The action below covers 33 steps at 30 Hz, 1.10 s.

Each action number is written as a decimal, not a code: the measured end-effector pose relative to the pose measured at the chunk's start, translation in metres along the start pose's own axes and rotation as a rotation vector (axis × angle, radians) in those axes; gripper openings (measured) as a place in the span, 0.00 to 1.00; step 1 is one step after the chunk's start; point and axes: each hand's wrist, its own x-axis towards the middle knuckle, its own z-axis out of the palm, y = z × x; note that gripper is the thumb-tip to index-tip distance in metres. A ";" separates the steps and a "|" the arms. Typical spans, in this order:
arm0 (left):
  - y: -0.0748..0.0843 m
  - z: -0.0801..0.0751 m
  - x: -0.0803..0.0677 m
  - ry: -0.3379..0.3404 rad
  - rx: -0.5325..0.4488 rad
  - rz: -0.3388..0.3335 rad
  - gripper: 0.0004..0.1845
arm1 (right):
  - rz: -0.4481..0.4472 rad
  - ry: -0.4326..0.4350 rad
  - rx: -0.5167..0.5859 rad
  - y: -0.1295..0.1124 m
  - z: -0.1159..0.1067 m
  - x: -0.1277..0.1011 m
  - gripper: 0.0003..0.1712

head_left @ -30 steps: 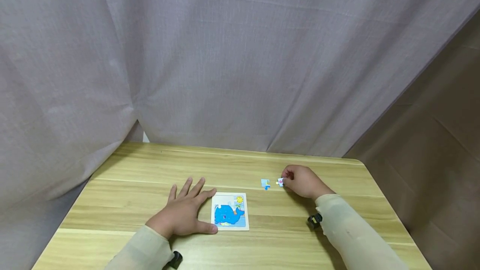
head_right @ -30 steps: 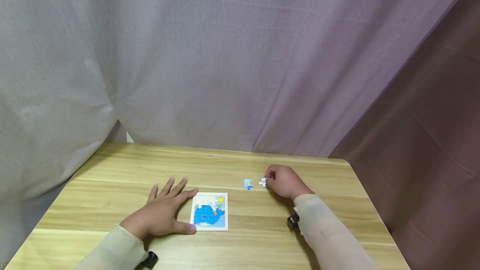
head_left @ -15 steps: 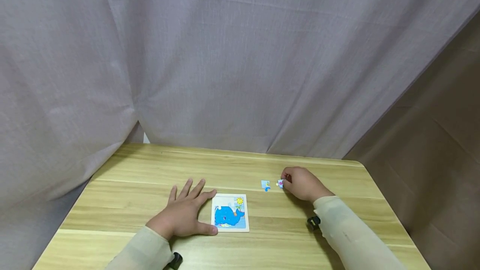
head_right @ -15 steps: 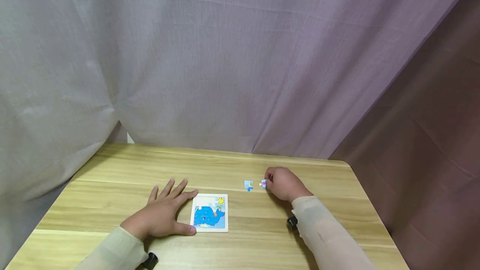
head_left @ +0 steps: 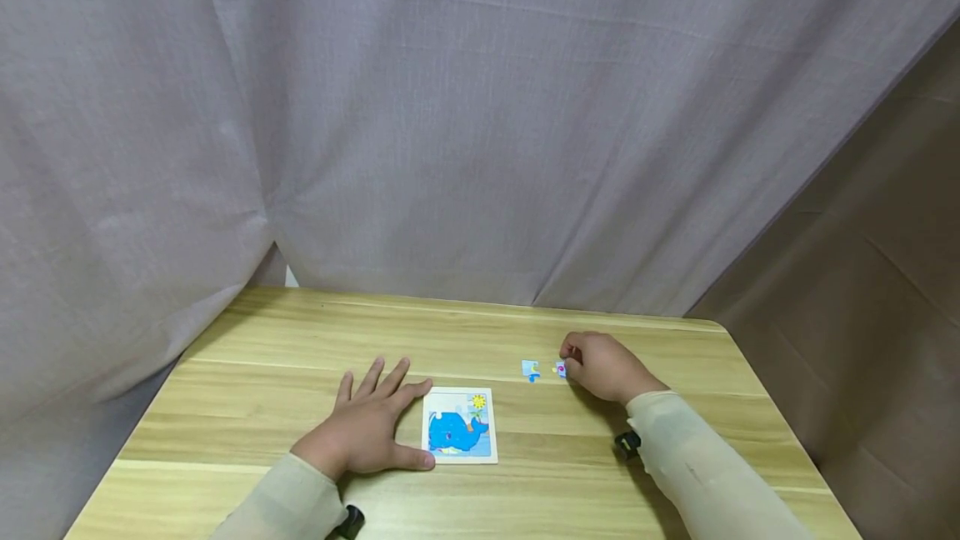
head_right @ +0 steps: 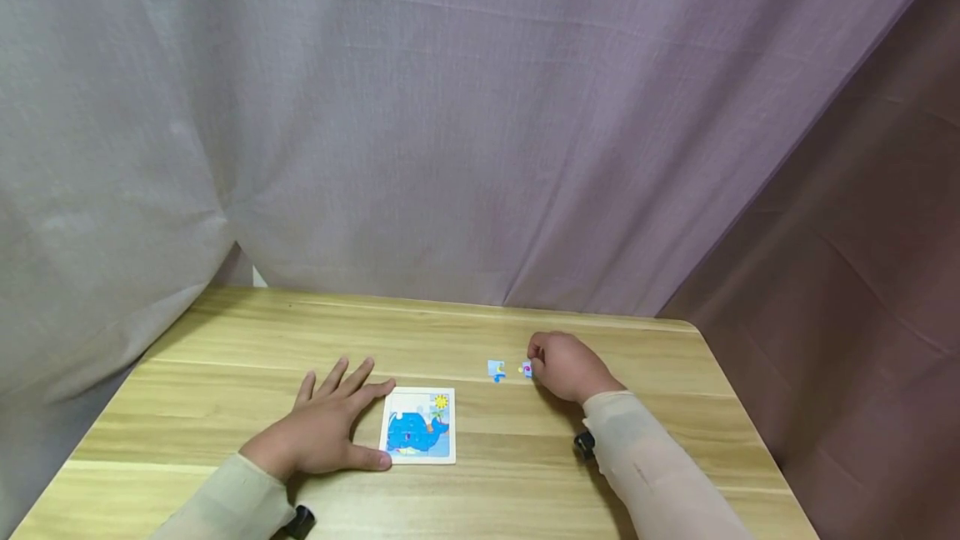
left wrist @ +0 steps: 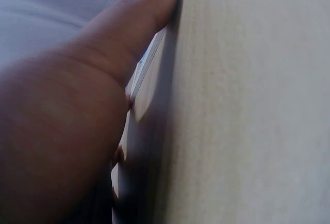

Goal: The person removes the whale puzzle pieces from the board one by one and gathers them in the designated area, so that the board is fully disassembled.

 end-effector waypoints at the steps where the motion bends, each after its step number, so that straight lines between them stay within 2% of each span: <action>1: 0.000 0.000 0.000 0.000 -0.001 0.001 0.59 | -0.004 0.010 0.005 0.000 -0.001 0.000 0.03; 9: 0.000 0.001 -0.001 0.009 0.009 0.006 0.58 | -0.124 0.125 -0.026 -0.020 -0.014 -0.001 0.05; 14: -0.001 0.001 -0.001 0.027 0.018 0.013 0.58 | -0.201 0.147 -0.022 -0.047 -0.024 -0.005 0.06; 19: 0.000 0.001 -0.001 0.028 0.018 0.013 0.58 | -0.282 0.148 -0.016 -0.072 -0.023 -0.008 0.07; 25: 0.000 0.001 0.001 0.015 0.025 -0.008 0.59 | -0.432 0.110 -0.033 -0.098 -0.018 -0.009 0.08; 33: -0.002 0.005 0.003 0.014 0.035 -0.019 0.60 | -0.619 -0.021 -0.098 -0.117 -0.009 0.001 0.09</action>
